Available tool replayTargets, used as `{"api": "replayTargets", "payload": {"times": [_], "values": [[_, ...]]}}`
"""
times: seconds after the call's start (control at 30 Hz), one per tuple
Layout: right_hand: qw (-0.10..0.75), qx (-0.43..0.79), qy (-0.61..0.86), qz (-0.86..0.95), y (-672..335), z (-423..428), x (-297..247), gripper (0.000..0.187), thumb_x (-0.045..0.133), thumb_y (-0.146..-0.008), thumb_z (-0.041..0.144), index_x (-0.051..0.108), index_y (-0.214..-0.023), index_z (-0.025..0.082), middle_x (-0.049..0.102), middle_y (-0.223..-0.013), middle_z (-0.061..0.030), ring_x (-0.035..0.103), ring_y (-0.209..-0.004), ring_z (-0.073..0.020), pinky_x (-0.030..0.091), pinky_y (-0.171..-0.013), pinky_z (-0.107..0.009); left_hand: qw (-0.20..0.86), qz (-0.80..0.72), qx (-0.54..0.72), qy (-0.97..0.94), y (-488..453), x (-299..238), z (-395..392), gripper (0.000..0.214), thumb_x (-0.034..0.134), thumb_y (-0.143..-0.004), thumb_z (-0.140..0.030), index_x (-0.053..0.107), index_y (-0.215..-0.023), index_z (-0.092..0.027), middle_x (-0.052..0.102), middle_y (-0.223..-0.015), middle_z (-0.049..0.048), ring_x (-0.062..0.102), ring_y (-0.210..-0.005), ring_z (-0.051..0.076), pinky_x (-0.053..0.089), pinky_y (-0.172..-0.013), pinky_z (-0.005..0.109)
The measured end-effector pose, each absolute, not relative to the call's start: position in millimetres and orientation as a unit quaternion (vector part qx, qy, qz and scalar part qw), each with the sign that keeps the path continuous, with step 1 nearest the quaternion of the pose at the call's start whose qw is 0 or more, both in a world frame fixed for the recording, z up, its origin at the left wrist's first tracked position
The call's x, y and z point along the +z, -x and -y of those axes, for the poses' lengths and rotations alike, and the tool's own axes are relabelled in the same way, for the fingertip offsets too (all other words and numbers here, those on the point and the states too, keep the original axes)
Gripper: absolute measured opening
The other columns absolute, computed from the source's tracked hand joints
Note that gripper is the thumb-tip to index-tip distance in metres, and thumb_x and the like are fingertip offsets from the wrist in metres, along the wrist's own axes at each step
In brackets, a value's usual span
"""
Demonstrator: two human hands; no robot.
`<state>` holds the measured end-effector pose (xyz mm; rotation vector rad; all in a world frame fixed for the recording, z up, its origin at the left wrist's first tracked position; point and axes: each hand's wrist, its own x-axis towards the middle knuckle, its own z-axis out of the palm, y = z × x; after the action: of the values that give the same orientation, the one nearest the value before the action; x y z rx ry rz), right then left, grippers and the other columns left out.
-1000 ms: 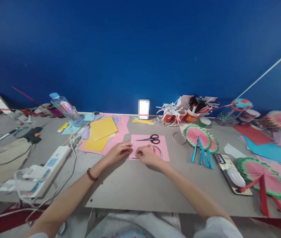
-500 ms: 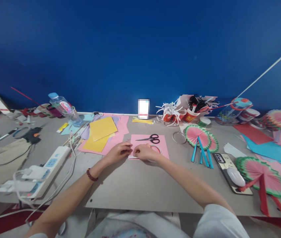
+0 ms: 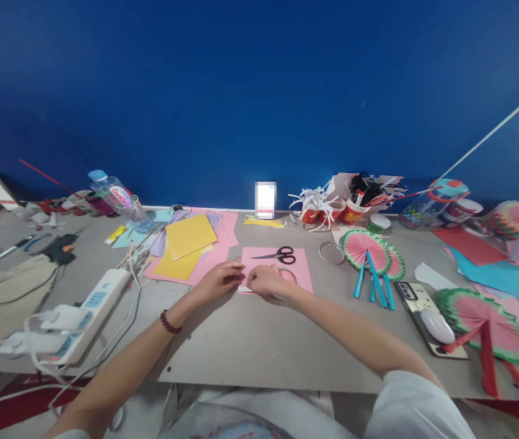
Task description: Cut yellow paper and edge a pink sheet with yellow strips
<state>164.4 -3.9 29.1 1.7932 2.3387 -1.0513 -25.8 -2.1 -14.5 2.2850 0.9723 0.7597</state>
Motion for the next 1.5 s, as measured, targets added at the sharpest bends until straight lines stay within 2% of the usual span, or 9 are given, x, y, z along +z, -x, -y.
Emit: {"api": "replayTargets", "payload": {"times": [0.53,0.8,0.93,1.2,1.5], "values": [[0.016,-0.328,-0.581,-0.745,-163.4,4.7,31.9,0.020,0.057,-0.068,0.017,0.075,-0.073,0.023,0.073,-0.075,-0.0045,0.061,-0.083,-0.0236,0.040,-0.076,-0.031,0.275,-0.364,0.278,-0.845,24.9,-10.8,4.2,0.016,0.057,-0.085,-0.017,0.071,-0.092,-0.021,0.065,-0.116,0.0069,0.058,-0.110,0.021,0.048,-0.094,0.035],[0.029,-0.332,-0.580,-0.743,-163.4,2.1,30.5,0.017,0.057,-0.069,0.018,0.074,-0.067,0.021,0.069,-0.066,-0.0051,0.060,-0.077,-0.0229,0.040,-0.075,-0.030,0.276,-0.365,0.281,-0.844,25.1,-12.2,4.9,0.017,0.055,-0.088,-0.019,0.071,-0.092,-0.022,0.065,-0.116,0.0054,0.058,-0.109,0.018,0.047,-0.094,0.032],[0.041,-0.337,-0.588,-0.734,-162.2,3.0,33.3,0.018,0.056,-0.071,0.020,0.073,-0.068,0.020,0.069,-0.069,-0.0056,0.060,-0.080,-0.0229,0.040,-0.074,-0.029,0.269,-0.363,0.280,-0.847,25.0,-12.4,5.3,0.021,0.050,-0.091,-0.021,0.071,-0.091,-0.022,0.065,-0.116,0.0050,0.057,-0.109,0.019,0.047,-0.095,0.033],[0.050,-0.329,-0.588,-0.737,-161.3,4.0,35.7,0.021,0.055,-0.072,0.021,0.075,-0.077,0.020,0.072,-0.080,-0.0052,0.060,-0.086,-0.0222,0.038,-0.077,-0.028,0.269,-0.370,0.281,-0.844,24.3,-10.0,6.7,0.017,0.054,-0.089,-0.023,0.071,-0.093,-0.021,0.064,-0.116,0.0069,0.057,-0.110,0.020,0.048,-0.095,0.035],[0.058,-0.322,-0.585,-0.742,-160.8,3.5,34.6,0.022,0.055,-0.073,0.021,0.076,-0.080,0.021,0.073,-0.082,-0.0058,0.061,-0.087,-0.0219,0.038,-0.079,-0.028,0.277,-0.365,0.273,-0.846,25.5,-6.9,7.0,0.020,0.051,-0.090,-0.020,0.070,-0.094,-0.021,0.063,-0.118,0.0076,0.057,-0.111,0.020,0.048,-0.094,0.035]]}}
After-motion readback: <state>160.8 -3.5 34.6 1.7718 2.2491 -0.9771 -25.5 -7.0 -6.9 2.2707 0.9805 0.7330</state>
